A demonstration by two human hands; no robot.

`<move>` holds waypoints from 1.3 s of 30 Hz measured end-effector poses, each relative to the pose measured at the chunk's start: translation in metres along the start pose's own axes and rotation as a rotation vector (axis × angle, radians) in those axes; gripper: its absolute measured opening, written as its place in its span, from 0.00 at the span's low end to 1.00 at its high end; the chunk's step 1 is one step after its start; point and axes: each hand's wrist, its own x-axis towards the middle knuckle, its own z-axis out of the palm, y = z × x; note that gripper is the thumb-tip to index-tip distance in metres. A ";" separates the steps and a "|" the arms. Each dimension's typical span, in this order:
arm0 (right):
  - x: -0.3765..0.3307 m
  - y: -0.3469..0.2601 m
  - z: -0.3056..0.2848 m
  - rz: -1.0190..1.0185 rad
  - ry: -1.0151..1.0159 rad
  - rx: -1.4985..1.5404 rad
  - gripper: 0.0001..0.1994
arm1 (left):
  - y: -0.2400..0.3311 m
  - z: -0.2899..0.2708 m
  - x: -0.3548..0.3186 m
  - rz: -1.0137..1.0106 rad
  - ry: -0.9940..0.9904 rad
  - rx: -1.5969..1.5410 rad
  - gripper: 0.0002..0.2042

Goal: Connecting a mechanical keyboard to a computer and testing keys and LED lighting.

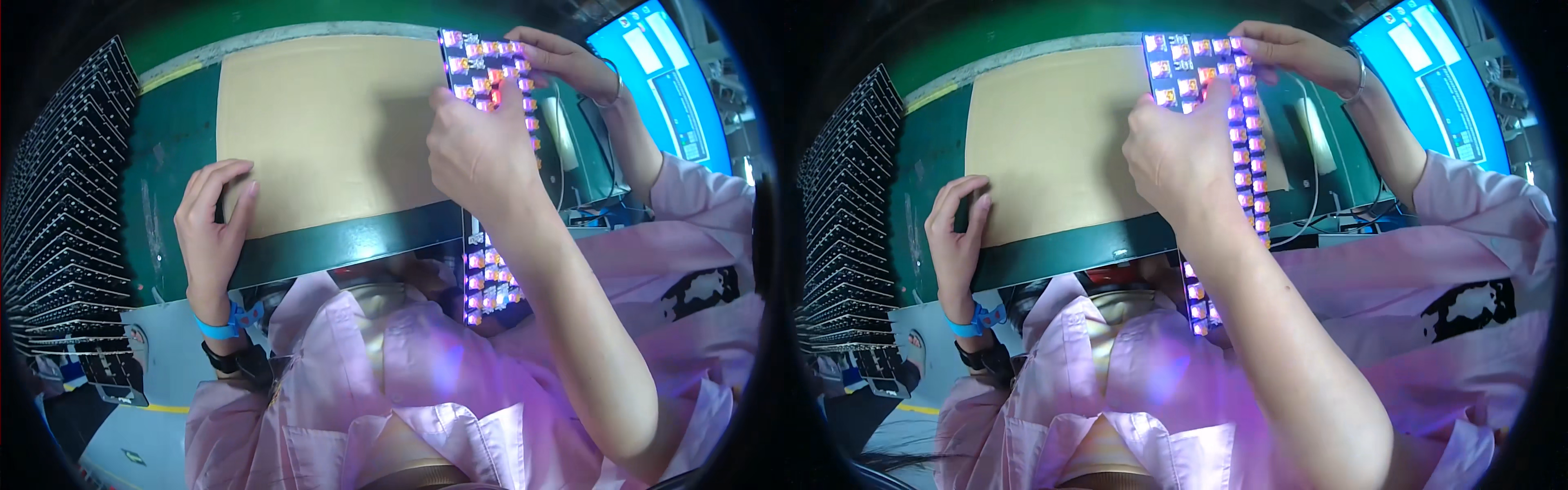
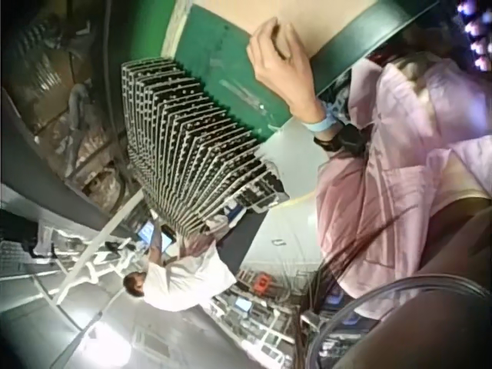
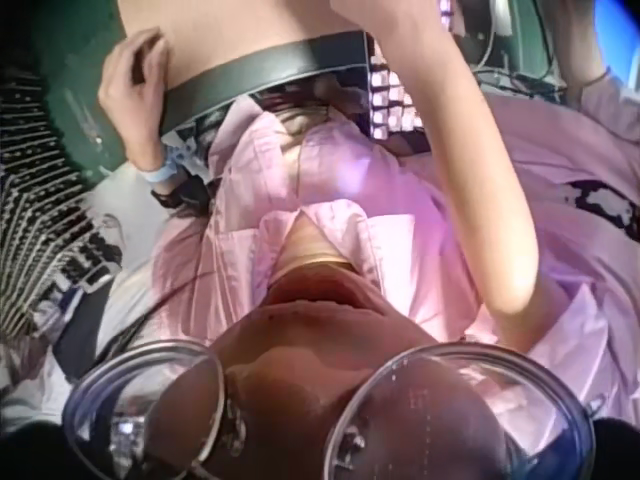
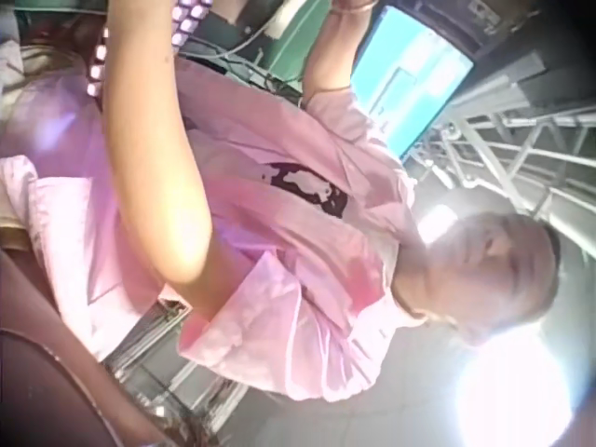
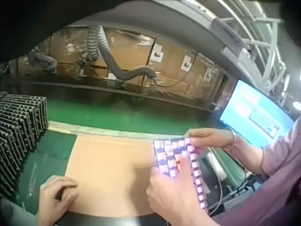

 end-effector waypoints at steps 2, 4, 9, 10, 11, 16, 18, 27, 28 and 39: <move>-0.004 0.004 -0.002 -0.044 -0.035 0.060 0.23 | 0.000 -0.001 -0.001 -0.009 -0.001 -0.018 0.08; -0.008 0.009 -0.004 -0.057 -0.038 0.121 0.23 | 0.000 -0.002 -0.002 -0.008 -0.002 -0.030 0.08; -0.015 0.015 -0.009 -0.060 -0.046 0.119 0.23 | -0.001 -0.001 -0.003 -0.013 -0.005 -0.039 0.07; -0.016 0.014 -0.010 -0.046 -0.052 0.050 0.23 | -0.001 -0.001 -0.003 -0.030 -0.013 -0.041 0.07; -0.017 0.014 -0.010 -0.031 -0.062 -0.001 0.23 | -0.001 -0.001 -0.003 -0.046 -0.020 -0.043 0.07; -0.022 0.015 -0.018 -0.089 -0.073 -0.130 0.24 | 0.000 -0.001 -0.003 -0.048 -0.011 -0.033 0.06; -0.022 0.014 -0.026 -0.128 -0.060 -0.170 0.25 | 0.000 -0.001 -0.003 -0.082 -0.005 -0.035 0.06; -0.026 0.015 -0.024 -0.192 -0.199 -0.326 0.26 | -0.004 0.002 -0.003 -0.127 0.020 -0.050 0.06; -0.026 0.015 -0.022 -0.169 -0.199 -0.380 0.26 | -0.004 0.001 -0.004 -0.121 0.017 -0.050 0.06; -0.034 0.018 -0.015 -0.047 -0.257 -0.290 0.22 | -0.001 0.001 -0.003 -0.145 -0.007 -0.050 0.06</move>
